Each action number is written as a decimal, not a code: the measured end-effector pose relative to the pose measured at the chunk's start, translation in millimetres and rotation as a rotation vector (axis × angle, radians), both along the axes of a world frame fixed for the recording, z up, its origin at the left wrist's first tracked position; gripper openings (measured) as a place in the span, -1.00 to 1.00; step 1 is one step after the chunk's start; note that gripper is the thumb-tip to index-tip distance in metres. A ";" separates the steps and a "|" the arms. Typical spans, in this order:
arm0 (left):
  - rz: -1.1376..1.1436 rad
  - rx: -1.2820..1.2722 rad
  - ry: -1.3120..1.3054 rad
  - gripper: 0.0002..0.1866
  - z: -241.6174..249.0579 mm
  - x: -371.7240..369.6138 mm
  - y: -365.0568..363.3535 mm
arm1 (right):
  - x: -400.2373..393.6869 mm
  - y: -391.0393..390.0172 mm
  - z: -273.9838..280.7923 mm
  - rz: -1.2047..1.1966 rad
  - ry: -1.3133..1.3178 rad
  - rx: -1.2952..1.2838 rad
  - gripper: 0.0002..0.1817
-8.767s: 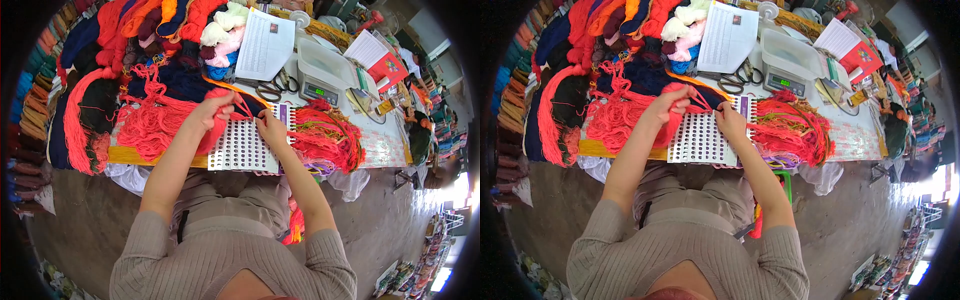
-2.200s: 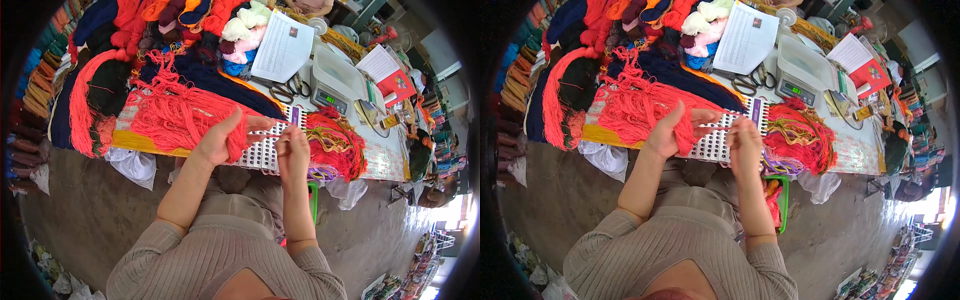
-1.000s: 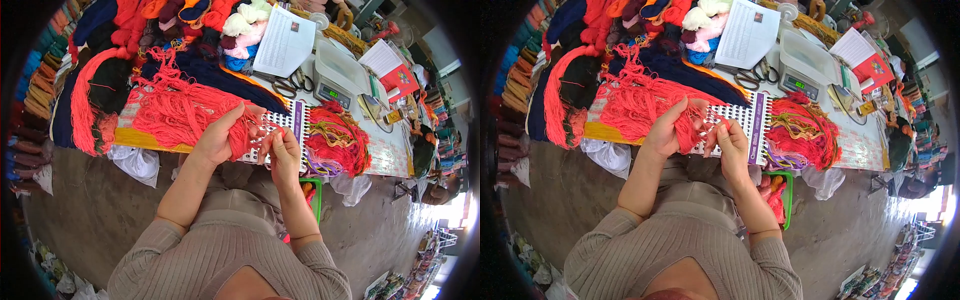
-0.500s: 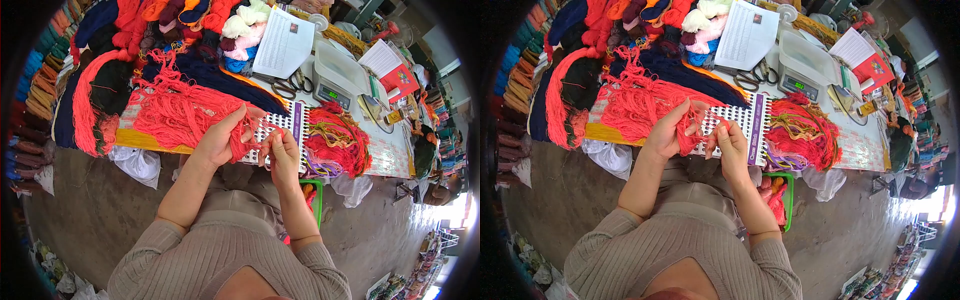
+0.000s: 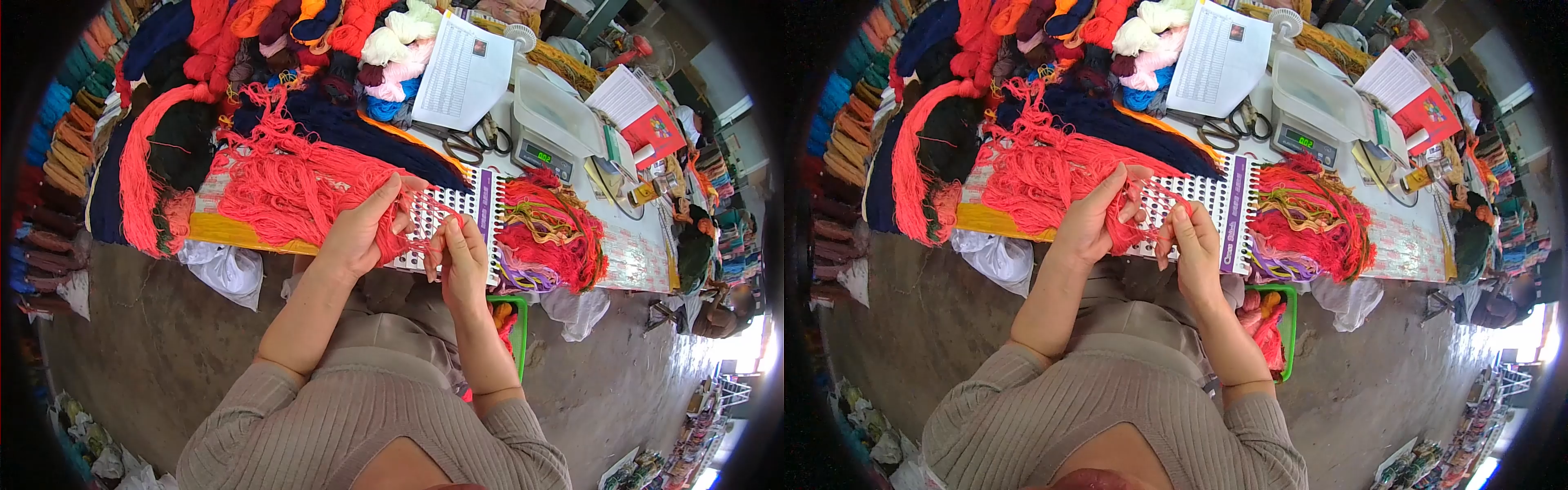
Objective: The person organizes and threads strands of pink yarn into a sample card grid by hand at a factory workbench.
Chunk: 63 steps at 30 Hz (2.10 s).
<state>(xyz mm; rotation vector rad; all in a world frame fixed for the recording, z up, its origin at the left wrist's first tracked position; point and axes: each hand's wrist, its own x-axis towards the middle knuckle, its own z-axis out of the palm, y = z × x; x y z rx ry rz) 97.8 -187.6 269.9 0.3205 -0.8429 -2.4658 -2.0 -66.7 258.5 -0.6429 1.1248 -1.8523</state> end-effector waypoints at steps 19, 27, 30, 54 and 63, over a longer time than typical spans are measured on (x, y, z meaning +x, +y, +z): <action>-0.128 -0.243 -0.324 -0.48 6.7 14.3 -33.0 | -35.3 11.1 8.9 -0.112 0.669 0.110 -0.87; 0.087 0.284 0.218 -0.60 -14.9 107.2 -204.6 | -212.2 88.9 50.9 -0.559 -0.226 -0.545 -0.77; 0.197 0.178 0.186 -0.60 -21.5 147.9 -259.8 | -268.2 131.2 57.7 -0.319 -0.319 -0.659 -0.87; -0.146 -0.271 -0.057 -0.53 -28.2 -25.4 -118.6 | -225.9 30.2 -18.2 -0.278 1.090 0.368 -0.77; 0.077 -0.457 -0.705 -0.52 -109.8 -92.7 -112.9 | -155.7 -24.2 -110.6 -0.063 0.687 0.413 -0.88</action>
